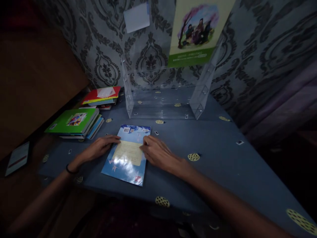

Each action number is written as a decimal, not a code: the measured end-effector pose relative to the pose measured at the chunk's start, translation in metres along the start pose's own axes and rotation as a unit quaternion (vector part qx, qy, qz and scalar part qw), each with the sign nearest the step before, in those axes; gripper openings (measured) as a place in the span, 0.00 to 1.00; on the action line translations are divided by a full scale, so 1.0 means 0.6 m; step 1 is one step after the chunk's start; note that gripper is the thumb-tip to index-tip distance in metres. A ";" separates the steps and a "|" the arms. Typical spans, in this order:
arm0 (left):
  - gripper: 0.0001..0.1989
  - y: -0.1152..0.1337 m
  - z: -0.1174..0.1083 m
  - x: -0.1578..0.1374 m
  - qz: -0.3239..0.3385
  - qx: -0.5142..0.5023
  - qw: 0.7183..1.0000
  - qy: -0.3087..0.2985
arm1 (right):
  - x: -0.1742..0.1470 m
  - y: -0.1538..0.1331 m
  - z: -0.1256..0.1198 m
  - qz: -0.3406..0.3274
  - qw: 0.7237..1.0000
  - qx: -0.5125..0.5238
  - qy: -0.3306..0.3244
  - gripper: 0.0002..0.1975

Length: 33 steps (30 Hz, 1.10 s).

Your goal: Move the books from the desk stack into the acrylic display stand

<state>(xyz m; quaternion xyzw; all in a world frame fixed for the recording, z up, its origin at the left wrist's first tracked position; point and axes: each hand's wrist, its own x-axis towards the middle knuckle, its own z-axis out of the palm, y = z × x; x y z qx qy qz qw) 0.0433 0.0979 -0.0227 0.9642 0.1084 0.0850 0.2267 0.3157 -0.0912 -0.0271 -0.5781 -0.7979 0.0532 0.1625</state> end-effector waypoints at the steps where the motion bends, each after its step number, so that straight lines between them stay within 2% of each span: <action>1: 0.20 -0.001 0.001 0.012 -0.009 0.003 1.000 0.013 | 0.014 -0.009 -0.001 0.004 1.000 -0.002 0.000 0.11; 6: 0.17 -0.016 0.032 0.078 -0.105 0.081 0.983 0.124 | 0.117 -0.044 0.017 0.074 0.997 -0.024 -0.004 0.17; 10: 0.14 -0.026 0.059 0.096 -0.126 0.126 0.973 0.148 | 0.182 -0.047 0.042 0.102 0.994 -0.030 -0.013 0.21; 15: 0.15 -0.021 0.075 0.090 -0.132 0.191 0.959 0.163 | 0.217 -0.030 0.057 0.121 0.988 -0.063 -0.069 0.22; 20: 0.18 -0.018 0.076 0.090 -0.131 0.199 0.958 0.159 | 0.216 -0.021 0.055 0.133 0.985 -0.079 -0.079 0.20; 25: 0.19 -0.016 0.075 0.089 -0.134 0.213 0.956 0.154 | 0.188 -0.024 0.036 0.151 0.978 -0.111 -0.089 0.22; 33: 0.19 -0.014 0.074 0.087 -0.128 0.207 0.956 0.161 | 0.105 0.009 -0.007 0.253 0.956 -0.098 -0.115 0.20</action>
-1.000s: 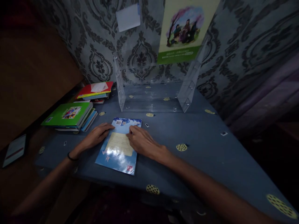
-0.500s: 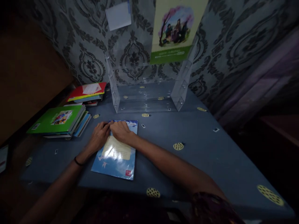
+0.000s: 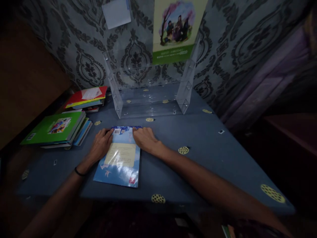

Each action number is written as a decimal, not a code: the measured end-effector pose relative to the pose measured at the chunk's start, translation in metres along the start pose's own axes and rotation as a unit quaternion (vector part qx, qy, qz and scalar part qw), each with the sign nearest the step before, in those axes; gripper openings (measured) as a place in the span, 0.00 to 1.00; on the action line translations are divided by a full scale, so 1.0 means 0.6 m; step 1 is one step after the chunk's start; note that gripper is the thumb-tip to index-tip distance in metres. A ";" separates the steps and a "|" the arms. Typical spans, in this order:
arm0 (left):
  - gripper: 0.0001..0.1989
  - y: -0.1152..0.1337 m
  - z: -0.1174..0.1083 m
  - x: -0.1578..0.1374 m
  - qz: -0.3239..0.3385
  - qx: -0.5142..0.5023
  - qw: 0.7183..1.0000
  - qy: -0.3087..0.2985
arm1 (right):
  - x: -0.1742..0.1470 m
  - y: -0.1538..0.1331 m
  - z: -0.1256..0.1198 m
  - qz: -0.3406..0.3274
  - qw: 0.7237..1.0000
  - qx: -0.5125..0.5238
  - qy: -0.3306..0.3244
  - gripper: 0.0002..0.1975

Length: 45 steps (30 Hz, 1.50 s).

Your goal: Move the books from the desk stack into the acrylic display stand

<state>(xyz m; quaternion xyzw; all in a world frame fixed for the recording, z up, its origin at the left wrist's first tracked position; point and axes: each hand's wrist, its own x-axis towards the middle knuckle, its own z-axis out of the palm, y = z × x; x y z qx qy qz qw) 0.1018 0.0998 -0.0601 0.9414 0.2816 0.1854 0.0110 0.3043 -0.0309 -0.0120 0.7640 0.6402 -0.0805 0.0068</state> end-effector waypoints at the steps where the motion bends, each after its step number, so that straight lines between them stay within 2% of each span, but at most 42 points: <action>1: 0.19 0.000 -0.002 0.000 0.001 -0.002 1.000 0.000 | -0.007 0.013 0.003 0.014 1.000 0.002 0.001 0.20; 5: 0.19 0.011 -0.015 0.004 -0.002 0.031 0.999 -0.017 | -0.027 0.052 0.022 0.036 0.998 0.023 0.036 0.21; 8: 0.19 0.035 -0.022 0.014 0.023 0.082 0.996 -0.040 | -0.031 0.063 0.028 0.034 0.997 0.043 0.053 0.22; 14: 0.22 0.090 0.005 0.063 0.133 0.006 0.988 -0.077 | -0.029 0.072 0.027 0.019 0.994 0.081 0.069 0.20; 18: 0.23 0.103 0.023 0.096 0.136 0.008 0.986 -0.099 | -0.030 0.076 0.029 0.016 0.995 0.080 0.065 0.20; 22: 0.23 0.100 0.026 0.106 0.143 -0.008 0.983 -0.113 | -0.029 0.074 0.028 0.019 0.995 0.078 0.056 0.20; 28: 0.24 0.094 0.025 0.097 0.159 -0.034 0.980 -0.113 | -0.027 0.075 0.033 0.018 0.995 0.077 0.066 0.20; 35: 0.26 0.107 0.006 0.080 0.160 -0.025 0.979 -0.127 | -0.027 0.077 0.041 0.021 0.995 0.075 0.069 0.22; 45: 0.25 0.118 -0.043 -0.011 0.255 -0.067 0.952 -0.154 | -0.031 0.067 0.044 0.037 0.992 0.075 0.090 0.26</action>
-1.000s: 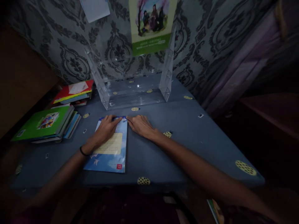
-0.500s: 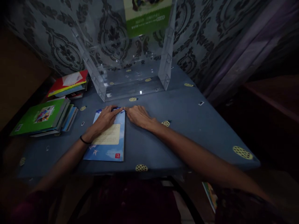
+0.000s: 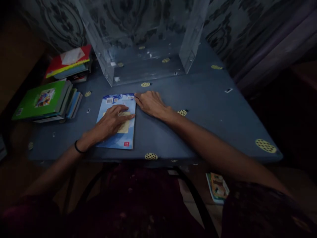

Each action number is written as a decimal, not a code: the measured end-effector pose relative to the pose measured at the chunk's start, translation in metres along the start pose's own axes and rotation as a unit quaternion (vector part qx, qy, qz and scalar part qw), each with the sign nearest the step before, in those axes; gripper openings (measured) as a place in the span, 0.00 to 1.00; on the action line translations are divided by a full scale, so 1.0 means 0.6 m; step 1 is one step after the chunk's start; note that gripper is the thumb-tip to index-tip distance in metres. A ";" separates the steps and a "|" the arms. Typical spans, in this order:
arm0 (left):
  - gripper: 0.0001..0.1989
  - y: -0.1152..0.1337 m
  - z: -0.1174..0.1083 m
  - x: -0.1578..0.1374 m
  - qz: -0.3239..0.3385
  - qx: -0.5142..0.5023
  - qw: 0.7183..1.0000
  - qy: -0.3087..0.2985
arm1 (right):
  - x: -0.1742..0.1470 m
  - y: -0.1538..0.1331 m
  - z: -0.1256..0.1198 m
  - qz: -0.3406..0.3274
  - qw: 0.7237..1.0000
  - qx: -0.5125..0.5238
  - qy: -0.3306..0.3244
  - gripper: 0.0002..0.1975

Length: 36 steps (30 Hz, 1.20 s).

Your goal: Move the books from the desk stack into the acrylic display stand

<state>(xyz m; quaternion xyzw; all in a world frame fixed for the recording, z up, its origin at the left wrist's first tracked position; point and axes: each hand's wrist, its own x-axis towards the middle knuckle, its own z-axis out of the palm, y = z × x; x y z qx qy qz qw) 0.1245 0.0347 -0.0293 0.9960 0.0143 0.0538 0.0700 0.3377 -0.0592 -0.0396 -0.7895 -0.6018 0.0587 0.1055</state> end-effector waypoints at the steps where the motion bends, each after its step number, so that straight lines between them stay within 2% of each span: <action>1: 0.25 0.010 -0.002 -0.009 0.008 -0.001 1.000 -0.007 | -0.001 -0.001 0.001 0.003 1.000 0.001 -0.002 0.26; 8: 0.30 0.082 -0.027 -0.082 0.046 -0.031 0.998 -0.042 | -0.004 -0.006 0.000 0.004 1.000 0.008 -0.004 0.31; 12: 0.33 0.109 -0.032 -0.116 0.041 -0.031 0.997 -0.061 | -0.006 -0.007 -0.002 0.006 1.000 0.000 -0.014 0.33; 22: 0.32 0.128 0.012 -0.145 0.015 0.014 1.000 0.014 | -0.016 -0.022 0.004 0.028 0.999 -0.032 0.017 0.29; 25: 0.29 0.115 0.017 -0.172 -0.026 0.001 0.998 0.064 | -0.028 -0.028 0.008 0.025 0.998 -0.032 0.049 0.24; 28: 0.22 0.090 0.015 -0.209 -0.153 -0.017 0.977 0.150 | -0.055 -0.059 0.013 -0.045 0.995 -0.027 0.089 0.19; 30: 0.18 0.072 0.013 -0.232 -0.221 -0.032 0.957 0.185 | -0.081 -0.103 0.019 -0.149 0.984 -0.011 0.095 0.17; 32: 0.17 0.060 0.013 -0.247 -0.239 -0.046 0.950 0.194 | -0.108 -0.157 0.027 -0.291 0.955 0.013 0.065 0.16; 33: 0.16 0.057 0.014 -0.251 -0.236 -0.049 0.951 0.193 | -0.120 -0.184 0.031 -0.338 0.939 0.020 0.056 0.15; 34: 0.17 0.055 0.015 -0.254 -0.231 -0.049 0.953 0.190 | -0.130 -0.208 0.035 -0.369 0.928 0.024 0.051 0.16; 36: 0.17 0.054 0.016 -0.256 -0.225 -0.043 0.955 0.187 | -0.143 -0.242 0.041 -0.378 0.925 0.026 0.041 0.16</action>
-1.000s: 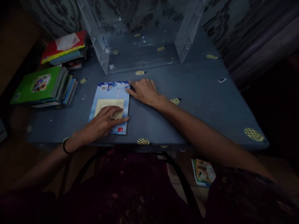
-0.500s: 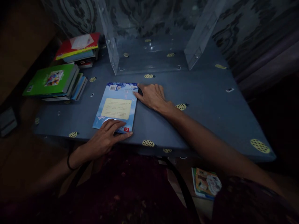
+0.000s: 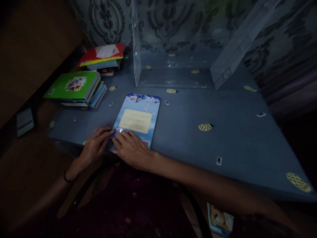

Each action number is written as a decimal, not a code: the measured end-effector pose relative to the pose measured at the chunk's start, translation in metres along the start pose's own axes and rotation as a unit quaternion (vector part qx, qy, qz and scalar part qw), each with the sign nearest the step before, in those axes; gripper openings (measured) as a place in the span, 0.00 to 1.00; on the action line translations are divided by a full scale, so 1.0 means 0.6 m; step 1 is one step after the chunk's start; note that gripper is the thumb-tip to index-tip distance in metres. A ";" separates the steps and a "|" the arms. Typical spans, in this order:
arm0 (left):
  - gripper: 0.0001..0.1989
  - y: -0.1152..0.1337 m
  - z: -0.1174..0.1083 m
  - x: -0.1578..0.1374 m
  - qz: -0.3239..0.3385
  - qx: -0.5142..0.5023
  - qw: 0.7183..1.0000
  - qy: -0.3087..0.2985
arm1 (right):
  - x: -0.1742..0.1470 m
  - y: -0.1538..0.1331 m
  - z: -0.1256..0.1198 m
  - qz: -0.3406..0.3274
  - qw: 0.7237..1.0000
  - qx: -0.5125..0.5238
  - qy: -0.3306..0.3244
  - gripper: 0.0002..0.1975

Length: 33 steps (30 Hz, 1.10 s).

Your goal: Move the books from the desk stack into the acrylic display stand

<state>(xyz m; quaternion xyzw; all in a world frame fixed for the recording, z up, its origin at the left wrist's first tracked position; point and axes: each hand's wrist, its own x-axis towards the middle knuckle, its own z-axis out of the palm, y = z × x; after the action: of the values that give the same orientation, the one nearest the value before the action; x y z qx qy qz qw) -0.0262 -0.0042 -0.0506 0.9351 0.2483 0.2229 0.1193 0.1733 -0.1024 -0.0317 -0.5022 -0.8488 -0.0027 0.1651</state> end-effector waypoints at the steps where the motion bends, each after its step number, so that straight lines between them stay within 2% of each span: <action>1: 0.18 0.001 0.001 0.000 0.001 0.005 1.000 -0.003 | 0.003 -0.008 0.002 0.005 1.000 0.000 -0.001 0.16; 5: 0.19 0.005 0.000 0.000 -0.005 0.022 1.000 -0.008 | -0.020 0.001 0.002 0.018 1.000 -0.023 -0.002 0.16; 13: 0.19 0.006 0.001 0.001 -0.011 0.001 1.000 0.003 | -0.143 0.034 -0.010 0.113 0.991 -0.049 0.049 0.16; 17: 0.16 0.020 0.001 0.017 -0.070 -0.075 0.995 -0.009 | -0.157 0.035 -0.011 0.122 0.988 -0.055 0.073 0.14; 19: 0.16 0.025 -0.004 0.030 -0.120 -0.144 0.982 -0.013 | -0.156 0.036 -0.009 0.124 0.987 -0.057 0.080 0.14; 21: 0.15 0.024 -0.010 0.043 -0.185 -0.247 0.951 -0.006 | -0.156 0.037 -0.007 0.126 0.987 -0.056 0.087 0.14; 22: 0.15 0.021 -0.013 0.050 -0.224 -0.306 0.925 0.003 | -0.156 0.038 -0.006 0.127 0.987 -0.056 0.087 0.14; 26: 0.19 0.001 -0.014 0.072 -0.356 -0.491 0.795 0.018 | -0.159 0.041 -0.006 0.120 0.988 -0.044 0.083 0.14; 27: 0.20 -0.004 -0.013 0.078 -0.369 -0.512 0.776 0.007 | -0.160 0.042 -0.007 0.117 0.989 -0.041 0.082 0.14; 28: 0.22 -0.009 -0.011 0.083 -0.368 -0.525 0.768 -0.009 | -0.160 0.043 -0.008 0.114 0.989 -0.038 0.081 0.14; 30: 0.26 -0.019 -0.008 0.095 -0.324 -0.525 0.786 -0.050 | -0.160 0.045 -0.010 0.111 0.990 -0.033 0.082 0.14; 31: 0.26 -0.025 -0.007 0.101 -0.284 -0.510 0.809 -0.071 | -0.160 0.045 -0.011 0.113 0.990 -0.030 0.082 0.14; 33: 0.24 -0.039 -0.006 0.112 -0.179 -0.441 0.874 -0.100 | -0.161 0.046 -0.012 0.115 0.990 -0.021 0.082 0.14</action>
<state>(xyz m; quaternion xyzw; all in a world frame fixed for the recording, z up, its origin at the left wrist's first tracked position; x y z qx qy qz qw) 0.0149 0.0507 -0.0311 0.7422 0.2738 0.1896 0.5816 0.2417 -0.1722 -0.0570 -0.5981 -0.7687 -0.0420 0.2226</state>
